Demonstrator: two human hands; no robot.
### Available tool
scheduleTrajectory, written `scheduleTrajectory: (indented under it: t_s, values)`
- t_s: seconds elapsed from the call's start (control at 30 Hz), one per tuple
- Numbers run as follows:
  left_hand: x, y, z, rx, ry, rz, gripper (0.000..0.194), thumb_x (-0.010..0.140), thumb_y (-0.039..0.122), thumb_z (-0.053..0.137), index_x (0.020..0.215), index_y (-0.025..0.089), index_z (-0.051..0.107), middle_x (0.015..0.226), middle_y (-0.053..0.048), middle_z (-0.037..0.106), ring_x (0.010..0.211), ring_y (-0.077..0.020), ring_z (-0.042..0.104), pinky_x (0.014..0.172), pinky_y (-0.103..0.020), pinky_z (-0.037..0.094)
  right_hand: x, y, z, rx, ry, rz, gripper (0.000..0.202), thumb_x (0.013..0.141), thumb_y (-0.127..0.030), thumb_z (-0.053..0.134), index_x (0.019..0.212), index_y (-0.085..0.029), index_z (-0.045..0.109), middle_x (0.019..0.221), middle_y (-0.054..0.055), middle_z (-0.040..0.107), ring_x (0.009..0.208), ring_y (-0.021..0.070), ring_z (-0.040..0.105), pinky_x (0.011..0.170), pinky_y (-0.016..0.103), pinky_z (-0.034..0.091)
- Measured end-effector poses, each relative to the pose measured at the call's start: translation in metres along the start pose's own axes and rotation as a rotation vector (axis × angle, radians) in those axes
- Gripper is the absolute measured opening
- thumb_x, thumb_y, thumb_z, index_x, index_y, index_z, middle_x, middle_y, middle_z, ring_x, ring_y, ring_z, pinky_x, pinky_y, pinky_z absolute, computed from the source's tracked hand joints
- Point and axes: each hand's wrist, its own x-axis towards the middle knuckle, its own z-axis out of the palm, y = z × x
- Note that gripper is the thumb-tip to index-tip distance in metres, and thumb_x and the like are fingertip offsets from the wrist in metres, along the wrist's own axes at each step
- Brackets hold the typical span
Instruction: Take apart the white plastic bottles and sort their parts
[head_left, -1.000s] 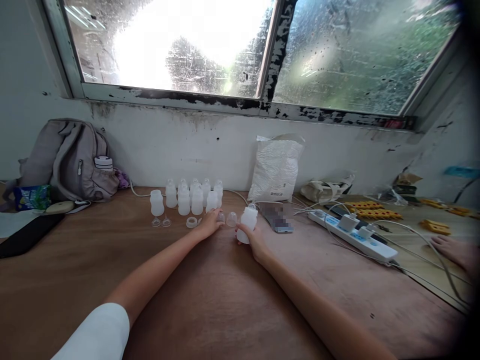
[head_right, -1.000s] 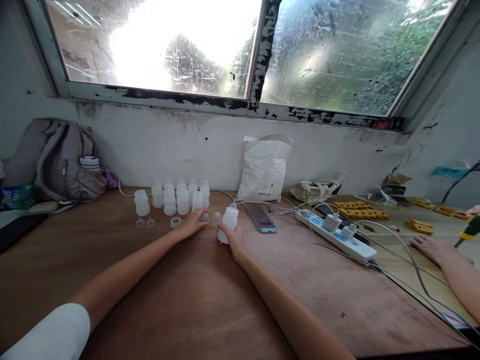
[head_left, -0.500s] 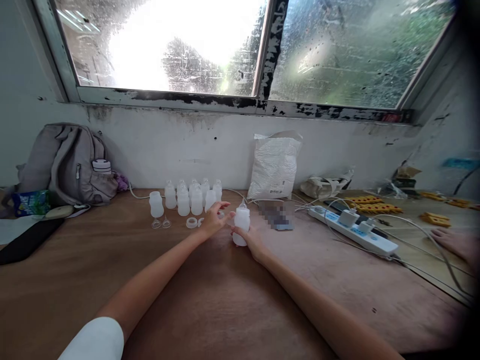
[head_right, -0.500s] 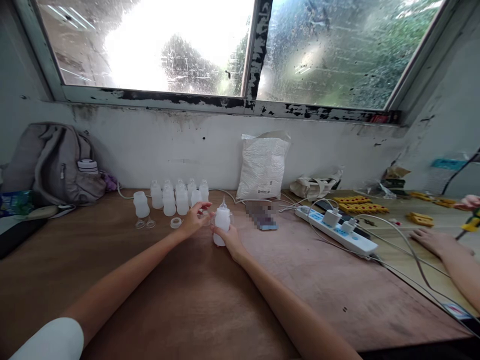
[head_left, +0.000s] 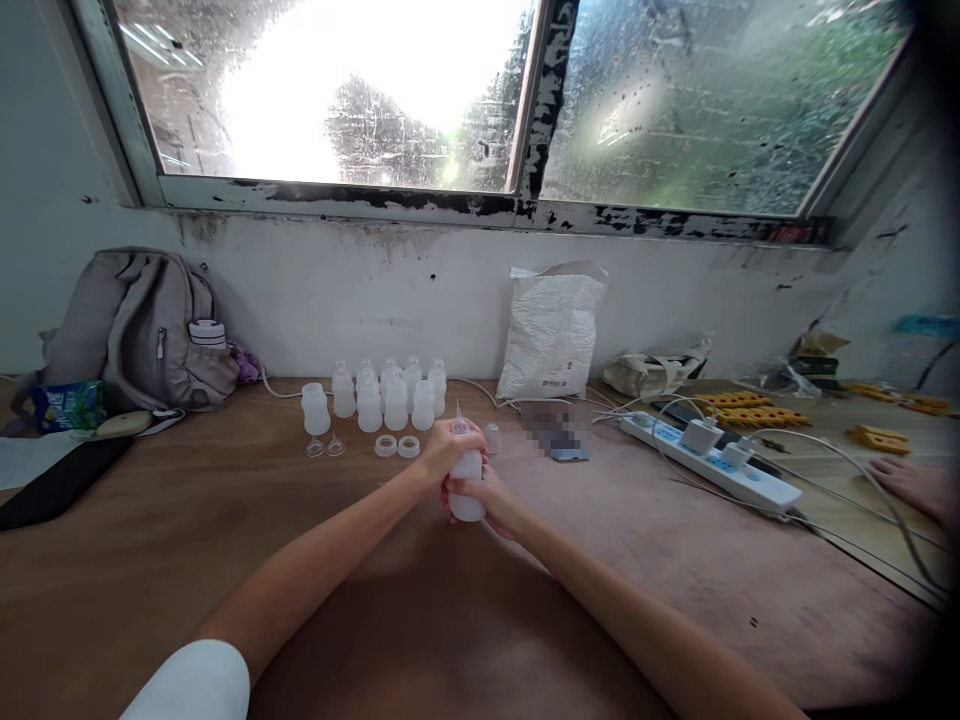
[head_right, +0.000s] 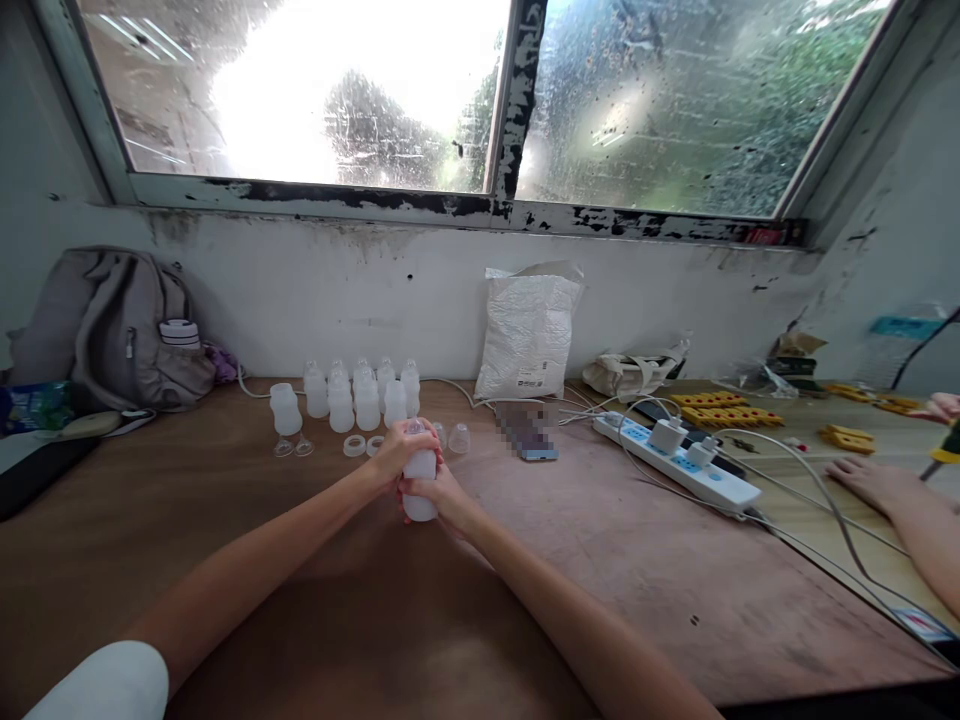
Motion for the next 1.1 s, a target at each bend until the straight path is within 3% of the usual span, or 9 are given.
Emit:
scheduleTrajectory:
  t_s: [0.17,0.3,0.43,0.7,0.77,0.9,1.0,1.1]
  values:
    - [-0.002,0.000,0.005,0.084,0.136,0.108,0.005,0.055,0.013,0.053,0.059,0.015,0.051,0.048,0.003,0.052,0.044,-0.0103,0.051,0.042,-0.020,0.039,0.004,-0.001,0.002,-0.092,0.074,-0.036,0.017,0.054,-0.021,0.061,0.067,-0.015,0.052,0.055,0.000,0.055,0.046,0.0136,0.052,0.040,0.025,0.042]
    - [-0.003,0.001,0.004,0.157,0.139,0.191,0.004,0.057,0.013,0.052,0.061,0.015,0.052,0.050,0.002,0.053,0.046,-0.0101,0.051,0.043,-0.019,0.038,0.012,0.005,0.000,-0.153,0.202,-0.128,0.014,0.048,-0.016,0.059,0.060,-0.014,0.052,0.052,0.000,0.054,0.047,0.0125,0.050,0.046,0.025,0.041]
    - [-0.001,0.000,0.002,0.207,0.142,0.217,0.004,0.057,0.013,0.053,0.061,0.015,0.053,0.051,0.003,0.053,0.048,-0.0094,0.051,0.046,-0.018,0.039,0.018,0.011,-0.006,-0.265,0.242,-0.164,0.010,0.048,-0.015,0.056,0.056,-0.015,0.050,0.051,-0.001,0.053,0.047,0.0122,0.048,0.045,0.024,0.038]
    - [0.006,-0.002,-0.003,0.252,0.137,0.200,0.005,0.059,0.016,0.054,0.064,0.016,0.053,0.053,0.003,0.053,0.049,-0.0102,0.051,0.045,-0.019,0.037,0.025,0.016,-0.003,-0.385,0.406,-0.269,0.020,0.052,-0.020,0.061,0.069,-0.016,0.052,0.062,0.000,0.055,0.053,0.0135,0.048,0.047,0.024,0.040]
    - [0.005,0.000,-0.006,0.336,0.206,0.246,0.003,0.059,0.017,0.055,0.062,0.016,0.054,0.055,0.002,0.054,0.051,-0.0102,0.051,0.047,-0.019,0.037,0.030,0.014,0.002,-0.466,0.435,-0.314,0.023,0.055,-0.020,0.060,0.076,-0.017,0.053,0.066,0.001,0.056,0.056,0.0146,0.050,0.048,0.024,0.041]
    - [0.004,0.001,-0.017,0.522,0.477,0.341,0.008,0.061,0.022,0.057,0.066,0.017,0.056,0.060,0.002,0.055,0.055,-0.0104,0.049,0.051,-0.019,0.036,0.041,0.011,0.017,-0.664,0.532,-0.419,0.037,0.059,-0.016,0.055,0.095,-0.018,0.050,0.078,0.002,0.058,0.069,0.0181,0.053,0.059,0.028,0.043]
    - [0.003,0.000,-0.032,0.558,0.599,0.317,0.016,0.064,0.032,0.059,0.067,0.017,0.055,0.059,0.002,0.054,0.054,-0.0106,0.048,0.052,-0.020,0.035,0.044,0.014,0.027,-0.668,0.451,-0.472,0.051,0.059,-0.014,0.055,0.108,-0.017,0.043,0.094,0.005,0.056,0.081,0.0188,0.053,0.070,0.029,0.043]
    - [-0.006,-0.003,-0.048,0.537,0.562,0.275,0.024,0.063,0.039,0.061,0.065,0.016,0.054,0.057,0.003,0.052,0.053,-0.0104,0.046,0.051,-0.020,0.034,0.041,0.020,0.030,-0.609,0.216,-0.422,0.055,0.058,-0.016,0.061,0.110,-0.017,0.042,0.101,0.005,0.054,0.088,0.0189,0.052,0.075,0.029,0.042]
